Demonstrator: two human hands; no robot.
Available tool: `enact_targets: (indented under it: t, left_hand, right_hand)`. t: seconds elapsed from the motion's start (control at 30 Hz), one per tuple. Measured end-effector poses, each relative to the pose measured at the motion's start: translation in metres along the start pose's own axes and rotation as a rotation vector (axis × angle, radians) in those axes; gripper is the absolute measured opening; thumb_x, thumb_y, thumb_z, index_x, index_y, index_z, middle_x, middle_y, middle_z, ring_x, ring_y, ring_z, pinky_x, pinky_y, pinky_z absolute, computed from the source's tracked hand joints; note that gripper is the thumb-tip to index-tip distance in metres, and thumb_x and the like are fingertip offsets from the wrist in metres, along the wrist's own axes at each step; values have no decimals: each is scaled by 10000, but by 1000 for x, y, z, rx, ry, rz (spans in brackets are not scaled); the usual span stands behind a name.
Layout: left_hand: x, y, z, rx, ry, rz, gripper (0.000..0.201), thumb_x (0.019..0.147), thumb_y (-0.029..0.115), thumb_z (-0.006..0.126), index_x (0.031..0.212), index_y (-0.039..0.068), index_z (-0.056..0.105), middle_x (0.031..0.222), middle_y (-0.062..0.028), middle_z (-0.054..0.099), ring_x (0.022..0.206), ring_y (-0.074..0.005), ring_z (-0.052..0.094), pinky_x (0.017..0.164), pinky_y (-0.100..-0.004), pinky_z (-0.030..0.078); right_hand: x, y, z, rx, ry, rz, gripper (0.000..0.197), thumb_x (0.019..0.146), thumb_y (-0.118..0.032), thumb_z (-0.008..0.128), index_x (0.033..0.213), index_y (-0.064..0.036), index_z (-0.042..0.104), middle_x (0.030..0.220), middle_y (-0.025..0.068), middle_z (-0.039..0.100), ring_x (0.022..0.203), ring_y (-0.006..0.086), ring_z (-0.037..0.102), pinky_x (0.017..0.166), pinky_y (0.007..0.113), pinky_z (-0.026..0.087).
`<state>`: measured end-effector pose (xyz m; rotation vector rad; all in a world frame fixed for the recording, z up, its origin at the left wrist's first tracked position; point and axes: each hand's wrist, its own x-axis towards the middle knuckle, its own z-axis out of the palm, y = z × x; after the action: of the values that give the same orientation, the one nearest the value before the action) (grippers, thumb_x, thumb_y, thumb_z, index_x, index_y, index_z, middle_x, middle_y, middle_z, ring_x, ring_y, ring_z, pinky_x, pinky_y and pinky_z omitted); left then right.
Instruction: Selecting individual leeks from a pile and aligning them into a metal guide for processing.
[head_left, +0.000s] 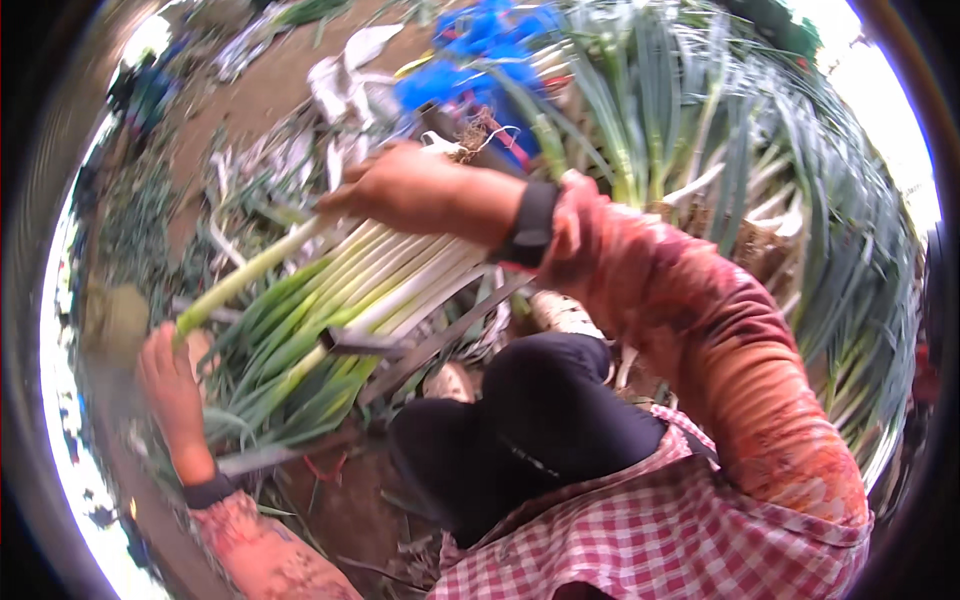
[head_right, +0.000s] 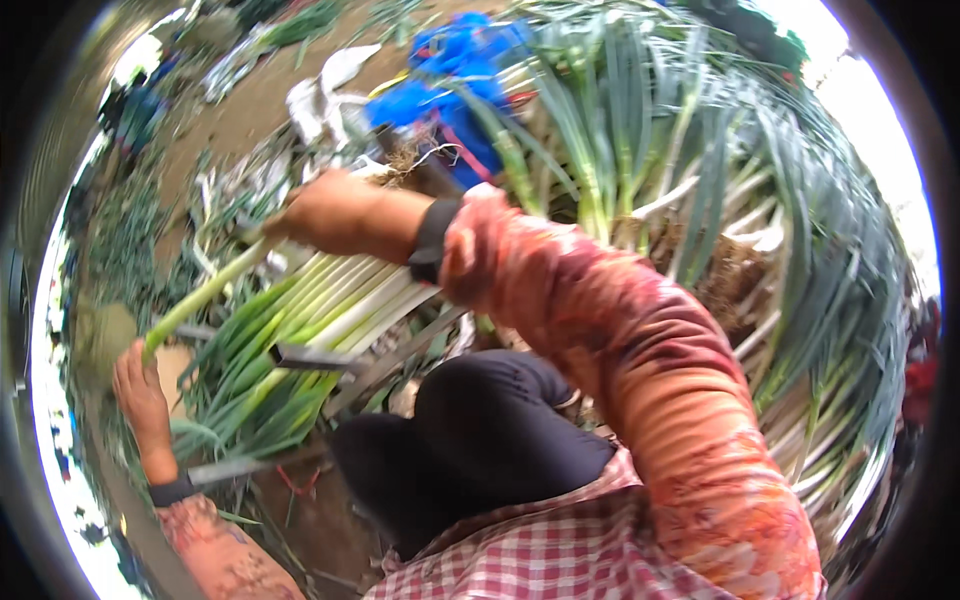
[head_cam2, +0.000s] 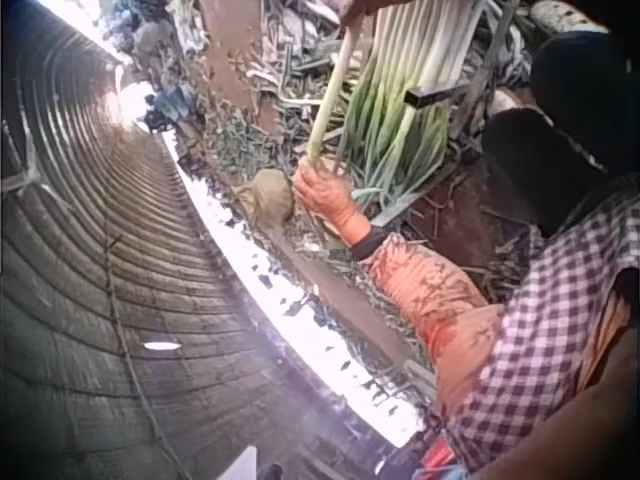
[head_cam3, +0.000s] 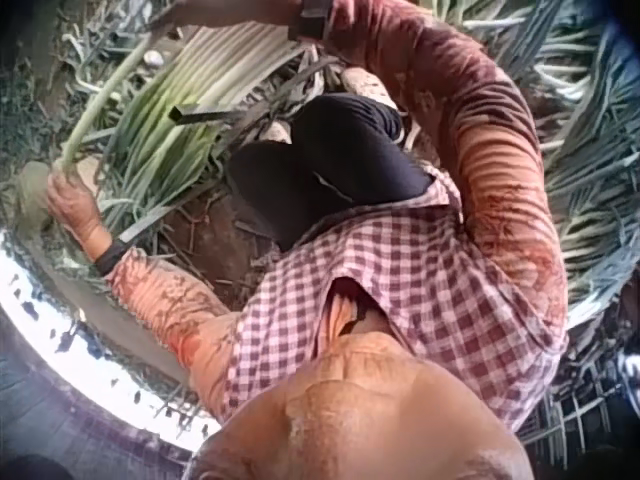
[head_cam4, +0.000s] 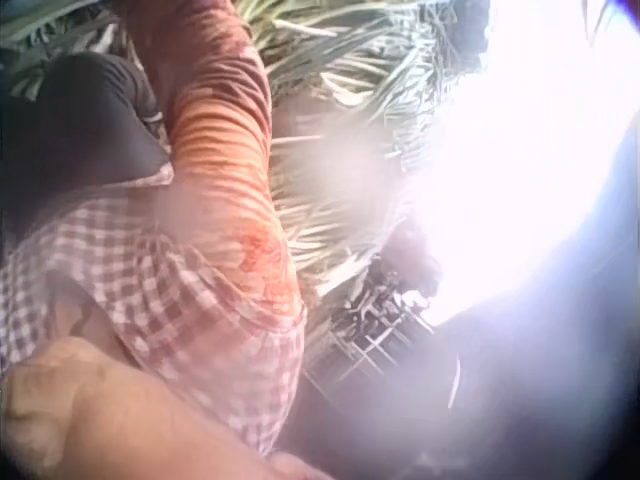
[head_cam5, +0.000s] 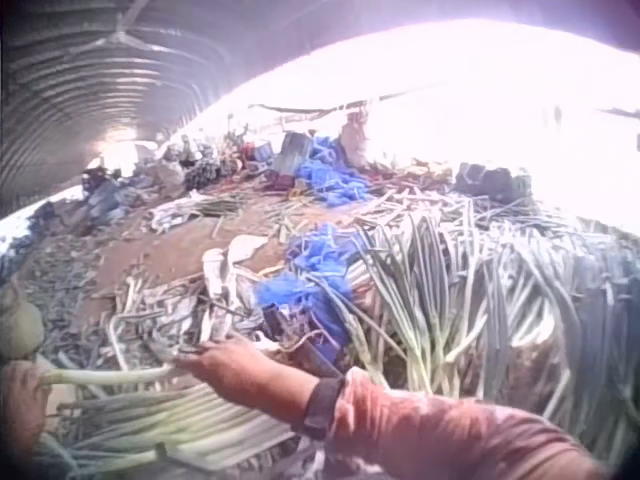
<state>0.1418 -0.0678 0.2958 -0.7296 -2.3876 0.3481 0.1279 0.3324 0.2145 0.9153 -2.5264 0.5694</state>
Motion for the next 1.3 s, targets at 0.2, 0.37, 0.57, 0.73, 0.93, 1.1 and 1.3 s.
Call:
enact_targets:
  t: [0.2,0.37,0.57,0.73,0.93,1.1,1.3]
  left_hand:
    - [26,1,53,26,-70,9,276,812,141,577,1087,126,563,1015,-63,559,986,-254,522,857,-392,385]
    - [-24,77,154,-289,-365,-61,285,779,197,604,1060,153,583,1020,-36,582,1028,-221,511,999,-489,268]
    - [-58,151,192,-399,-761,-325,348,881,301,502,1220,227,528,1270,-44,481,1253,-254,373,1028,-616,129]
    - [-100,139,196,-179,-551,-295,396,907,271,437,1303,261,445,1349,0,420,1305,-238,314,1037,-555,177]
    - [-103,149,224,-20,-565,-219,415,910,290,408,1324,276,427,1370,42,415,1303,-181,328,1035,-497,205]
    - [-101,143,215,-122,-589,-332,469,932,295,361,1392,207,331,1429,4,347,1338,-219,277,1052,-484,178]
    - [-88,160,151,-453,-294,-292,428,928,184,409,1324,26,367,1361,-187,370,1286,-376,294,1047,-461,249]
  right_hand:
    - [22,17,36,-99,-129,177,361,826,-83,483,1088,-290,620,819,35,600,858,226,610,759,365,456]
    - [-30,52,92,-324,-478,360,323,767,-124,502,984,-291,673,927,50,599,914,226,588,836,370,402]
    - [-111,54,149,4,-449,622,248,792,-139,499,955,-135,685,1039,113,596,1057,307,520,940,397,365]
    - [-120,46,148,53,-274,614,289,773,-163,552,1046,-133,642,1057,147,555,992,335,517,834,416,421]
    - [-144,34,146,-21,6,489,387,744,-105,536,1122,-19,543,1088,213,523,1031,375,504,861,446,427]
    - [-179,0,36,423,-523,694,299,763,-98,518,1042,-33,606,951,199,620,832,355,603,783,413,486]
    - [-342,52,38,219,-21,1412,237,825,-199,535,964,-15,594,929,204,615,898,378,582,827,421,465]
